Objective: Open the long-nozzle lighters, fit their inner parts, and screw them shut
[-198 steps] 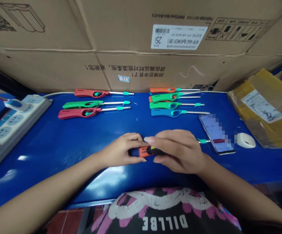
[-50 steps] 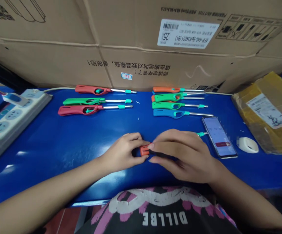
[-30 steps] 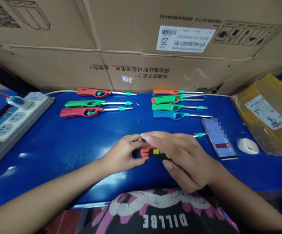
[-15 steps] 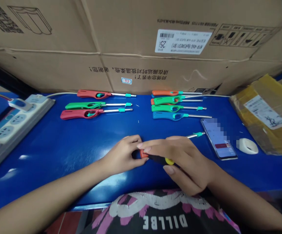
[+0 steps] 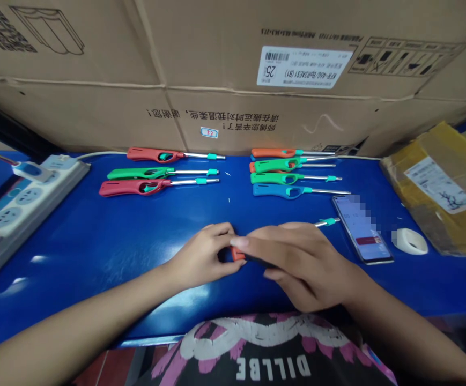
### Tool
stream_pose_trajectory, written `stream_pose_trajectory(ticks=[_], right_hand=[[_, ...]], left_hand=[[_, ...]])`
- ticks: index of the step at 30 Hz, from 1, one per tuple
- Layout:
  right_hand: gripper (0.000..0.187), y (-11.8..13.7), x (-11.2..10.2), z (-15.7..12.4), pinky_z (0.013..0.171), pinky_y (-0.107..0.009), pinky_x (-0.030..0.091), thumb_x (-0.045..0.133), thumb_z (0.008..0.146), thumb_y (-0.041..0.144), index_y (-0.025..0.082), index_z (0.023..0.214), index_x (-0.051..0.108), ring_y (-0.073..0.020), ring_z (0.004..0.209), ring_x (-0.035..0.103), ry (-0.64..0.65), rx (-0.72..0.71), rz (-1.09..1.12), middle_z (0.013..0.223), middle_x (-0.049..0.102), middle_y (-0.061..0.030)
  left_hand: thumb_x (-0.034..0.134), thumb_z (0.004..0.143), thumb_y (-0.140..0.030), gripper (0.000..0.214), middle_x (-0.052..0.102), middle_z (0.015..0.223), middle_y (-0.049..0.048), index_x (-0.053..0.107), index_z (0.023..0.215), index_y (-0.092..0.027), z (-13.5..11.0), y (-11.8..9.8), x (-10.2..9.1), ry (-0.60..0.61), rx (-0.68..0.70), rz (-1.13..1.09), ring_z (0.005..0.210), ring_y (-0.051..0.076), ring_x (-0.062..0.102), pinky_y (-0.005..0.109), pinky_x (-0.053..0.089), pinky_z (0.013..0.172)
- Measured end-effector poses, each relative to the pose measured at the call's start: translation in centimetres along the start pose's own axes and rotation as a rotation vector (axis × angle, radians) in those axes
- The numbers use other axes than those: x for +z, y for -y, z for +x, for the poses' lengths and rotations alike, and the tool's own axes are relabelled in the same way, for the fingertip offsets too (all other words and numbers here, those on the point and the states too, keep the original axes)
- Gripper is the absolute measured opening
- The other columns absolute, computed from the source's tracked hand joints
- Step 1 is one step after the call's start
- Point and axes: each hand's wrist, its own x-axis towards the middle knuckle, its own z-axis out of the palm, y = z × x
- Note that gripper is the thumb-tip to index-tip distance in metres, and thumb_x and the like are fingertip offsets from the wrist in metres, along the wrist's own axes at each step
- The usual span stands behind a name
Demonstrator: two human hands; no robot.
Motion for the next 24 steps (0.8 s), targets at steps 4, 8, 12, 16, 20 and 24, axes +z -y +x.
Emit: stream_pose_trajectory(ticks=[4,8,12,16,20,24], right_hand=[[0.03,-0.08,0.38,-0.22,0.062,-0.026,0.05,0.068,0.097,0.039,0.02,0.12,0.064,-0.0106,0.069,0.069,-0.104,0.003,-0.139,0.086,0.076,0.0013],[0.033,-0.14,0.36,-0.07,0.066,-0.028,0.052,0.045,0.107,0.035,0.015,0.13,0.059,-0.0148,0.095,0.073,-0.054,-0.036,-0.081,0.111,0.076,-0.0087],[0.04,0.2,0.43,0.2,0.065,-0.029,0.051,0.037,0.1,0.018,0.013,0.137,0.052,-0.0145,0.097,0.072,-0.021,-0.043,0.058,0.121,0.073,-0.0108],[0.02,0.17,0.75,-0.07,0.059,-0.027,0.047,0.056,0.102,0.031,0.02,0.116,0.063,-0.0109,0.072,0.07,-0.094,0.002,-0.044,0.1,0.078,-0.0031],[0.027,-0.17,0.85,-0.5,0.059,-0.026,0.046,0.069,0.095,0.042,0.021,0.111,0.063,-0.0104,0.063,0.066,-0.153,0.053,-0.121,0.078,0.074,0.0022],[0.022,-0.51,0.23,-0.4,0.057,-0.025,0.044,0.064,0.099,0.043,0.021,0.103,0.063,-0.0103,0.06,0.062,-0.142,0.168,-0.093,0.072,0.069,0.003]], left_hand=[[0.071,0.087,-0.023,0.013,0.06,0.085,0.0016,0.073,0.099,-0.019,-0.01,0.04,0.04,0.004,0.008,-0.009,0.078,0.016,0.06,0.029,0.049,0.07],[0.072,0.086,-0.025,0.01,0.061,0.086,0.0021,0.069,0.09,-0.017,0.03,0.12,0.1,-0.001,-0.015,0.022,0.078,0.017,0.059,0.03,0.049,0.071],[0.069,0.088,-0.023,0.009,0.059,0.083,0.002,0.067,0.082,-0.016,-0.01,0.18,0.03,0.009,0.012,-0.002,0.077,0.016,0.058,0.03,0.048,0.07],[0.069,0.089,-0.023,0.007,0.06,0.085,0.0022,0.071,0.087,-0.017,-0.03,0.13,0.0,-0.003,0.043,-0.006,0.077,0.015,0.058,0.028,0.047,0.07],[0.073,0.087,-0.023,0.013,0.061,0.085,0.0024,0.073,0.098,-0.017,0.03,0.03,0.14,-0.015,0.021,0.015,0.078,0.016,0.06,0.028,0.048,0.07],[0.071,0.086,-0.02,0.023,0.062,0.088,0.0029,0.072,0.108,-0.017,0.0,-0.27,-0.42,0.031,0.011,0.076,0.081,0.017,0.062,0.029,0.049,0.072]])
